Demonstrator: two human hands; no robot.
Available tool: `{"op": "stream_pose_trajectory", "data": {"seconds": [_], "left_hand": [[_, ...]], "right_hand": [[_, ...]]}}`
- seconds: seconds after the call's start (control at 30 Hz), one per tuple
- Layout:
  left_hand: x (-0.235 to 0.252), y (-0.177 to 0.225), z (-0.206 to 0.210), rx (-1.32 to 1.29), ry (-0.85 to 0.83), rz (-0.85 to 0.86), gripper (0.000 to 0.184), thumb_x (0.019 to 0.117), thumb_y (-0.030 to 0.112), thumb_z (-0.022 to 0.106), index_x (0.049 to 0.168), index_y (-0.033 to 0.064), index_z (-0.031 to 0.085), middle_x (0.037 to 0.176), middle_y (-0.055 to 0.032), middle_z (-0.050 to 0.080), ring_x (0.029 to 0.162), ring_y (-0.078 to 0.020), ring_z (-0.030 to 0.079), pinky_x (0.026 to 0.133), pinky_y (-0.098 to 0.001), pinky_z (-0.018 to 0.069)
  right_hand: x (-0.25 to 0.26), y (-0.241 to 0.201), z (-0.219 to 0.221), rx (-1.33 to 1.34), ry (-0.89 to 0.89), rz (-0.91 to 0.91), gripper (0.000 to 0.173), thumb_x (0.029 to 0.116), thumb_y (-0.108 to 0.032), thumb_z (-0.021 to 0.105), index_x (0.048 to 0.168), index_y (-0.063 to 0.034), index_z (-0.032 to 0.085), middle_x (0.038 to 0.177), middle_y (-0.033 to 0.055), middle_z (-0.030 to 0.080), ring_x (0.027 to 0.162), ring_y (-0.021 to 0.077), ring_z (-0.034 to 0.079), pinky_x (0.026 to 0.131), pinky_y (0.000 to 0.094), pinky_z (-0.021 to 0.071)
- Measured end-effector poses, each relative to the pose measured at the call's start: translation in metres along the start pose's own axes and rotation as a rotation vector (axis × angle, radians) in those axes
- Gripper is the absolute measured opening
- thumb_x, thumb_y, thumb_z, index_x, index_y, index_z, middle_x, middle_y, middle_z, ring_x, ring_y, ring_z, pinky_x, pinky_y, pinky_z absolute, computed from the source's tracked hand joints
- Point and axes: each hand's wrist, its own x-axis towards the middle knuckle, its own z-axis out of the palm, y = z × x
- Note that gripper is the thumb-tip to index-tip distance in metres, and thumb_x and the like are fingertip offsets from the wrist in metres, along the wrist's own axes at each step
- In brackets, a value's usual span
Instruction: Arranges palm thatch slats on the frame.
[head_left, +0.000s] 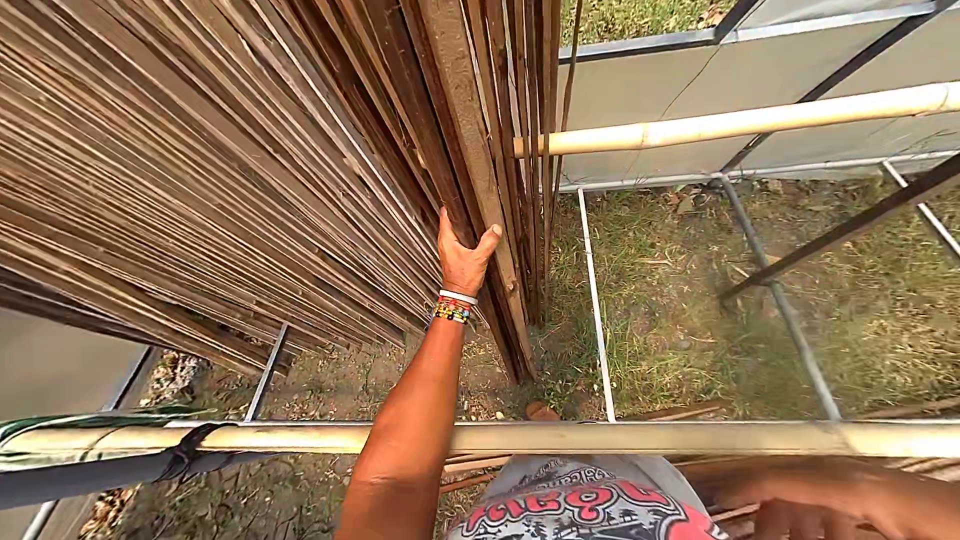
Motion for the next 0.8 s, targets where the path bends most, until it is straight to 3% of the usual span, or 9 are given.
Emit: {"op": "stream_pose_trajectory", "data": {"seconds": [0.1,0.17,0.23,0.37,0.47,0.53,0.63,0.73,0.8], "left_hand": [[-0.003,0.001,0.002,-0.032,-0.019,-0.001,0.099,0.0776,0.035,0.082,0.150,-0.0092,0.033,0.139,-0.0202,0.057,0.126,-0.0144,0.060,0.108,-0.0287,0.0490],[-0.005,0.001,0.004,-0.017,-0.036,0.005,0.103,0.0785,0.038,0.082,0.153,-0.0092,0.030,0.146,-0.0220,0.053,0.133,-0.0156,0.055,0.112,-0.0287,0.0447],[-0.009,0.005,0.005,-0.006,-0.056,-0.002,0.103,0.0790,0.037,0.083,0.154,-0.0075,0.029,0.148,-0.0217,0.051,0.135,-0.0152,0.053,0.114,-0.0281,0.0429],[-0.026,0.018,0.005,0.020,-0.115,-0.040,0.094,0.0809,0.033,0.085,0.155,0.0044,0.035,0.141,-0.0149,0.059,0.126,-0.0164,0.061,0.106,-0.0359,0.0505],[-0.025,0.009,0.006,-0.008,-0.104,-0.040,0.093,0.0774,0.035,0.088,0.151,0.0019,0.040,0.134,-0.0129,0.063,0.120,-0.0134,0.063,0.104,-0.0333,0.0521],[-0.016,0.004,-0.001,-0.040,-0.082,-0.039,0.089,0.0753,0.033,0.090,0.145,0.0000,0.046,0.128,-0.0112,0.066,0.116,-0.0114,0.066,0.102,-0.0309,0.0546],[-0.006,0.006,-0.013,-0.079,-0.075,-0.051,0.077,0.0776,0.025,0.089,0.139,-0.0013,0.051,0.120,-0.0101,0.069,0.109,-0.0111,0.069,0.097,-0.0316,0.0578],[-0.002,0.006,-0.020,-0.064,-0.071,-0.028,0.074,0.0832,0.025,0.085,0.142,-0.0012,0.048,0.123,-0.0117,0.068,0.109,-0.0129,0.069,0.098,-0.0336,0.0570],[0.003,0.002,-0.020,-0.077,-0.030,0.009,0.076,0.0820,0.022,0.084,0.140,-0.0079,0.046,0.124,-0.0143,0.067,0.113,-0.0129,0.068,0.101,-0.0307,0.0562]], "right_hand": [[0.013,-0.027,-0.058,-0.289,0.381,-0.259,0.039,0.1046,-0.039,0.054,0.138,-0.0201,0.062,0.114,-0.0052,0.074,0.096,0.0076,0.071,0.081,0.0269,0.0625],[0.050,-0.044,-0.096,-0.523,0.593,-0.283,0.034,0.1011,-0.037,0.054,0.127,-0.0205,0.068,0.113,-0.0082,0.073,0.097,0.0062,0.071,0.081,0.0275,0.0640],[0.104,-0.061,-0.125,-0.639,0.696,-0.270,0.035,0.1013,-0.035,0.054,0.129,-0.0179,0.067,0.117,-0.0049,0.069,0.100,0.0055,0.069,0.084,0.0277,0.0616],[0.230,-0.084,-0.147,-0.466,0.800,-0.372,0.053,0.1023,-0.033,0.058,0.147,-0.0066,0.050,0.126,0.0131,0.063,0.095,0.0176,0.068,0.078,0.0348,0.0602],[0.290,-0.091,-0.139,-0.343,0.928,-0.421,0.056,0.0981,-0.040,0.062,0.138,-0.0022,0.049,0.115,0.0170,0.065,0.090,0.0251,0.069,0.078,0.0456,0.0592],[0.303,-0.087,-0.139,-0.308,0.990,-0.475,0.047,0.0997,-0.040,0.062,0.127,-0.0029,0.055,0.104,0.0151,0.068,0.087,0.0247,0.070,0.079,0.0464,0.0587],[0.302,-0.072,-0.154,-0.278,1.012,-0.579,0.026,0.1038,-0.025,0.058,0.112,-0.0003,0.064,0.096,0.0121,0.066,0.079,0.0175,0.065,0.073,0.0356,0.0564],[0.290,-0.064,-0.170,-0.087,0.982,-0.579,0.025,0.1073,-0.017,0.048,0.119,0.0036,0.057,0.097,0.0119,0.067,0.086,0.0166,0.067,0.081,0.0356,0.0566],[0.285,-0.054,-0.177,0.142,0.989,-0.614,0.024,0.1090,-0.014,0.041,0.124,0.0028,0.048,0.097,0.0106,0.067,0.090,0.0188,0.072,0.086,0.0389,0.0618]]}}
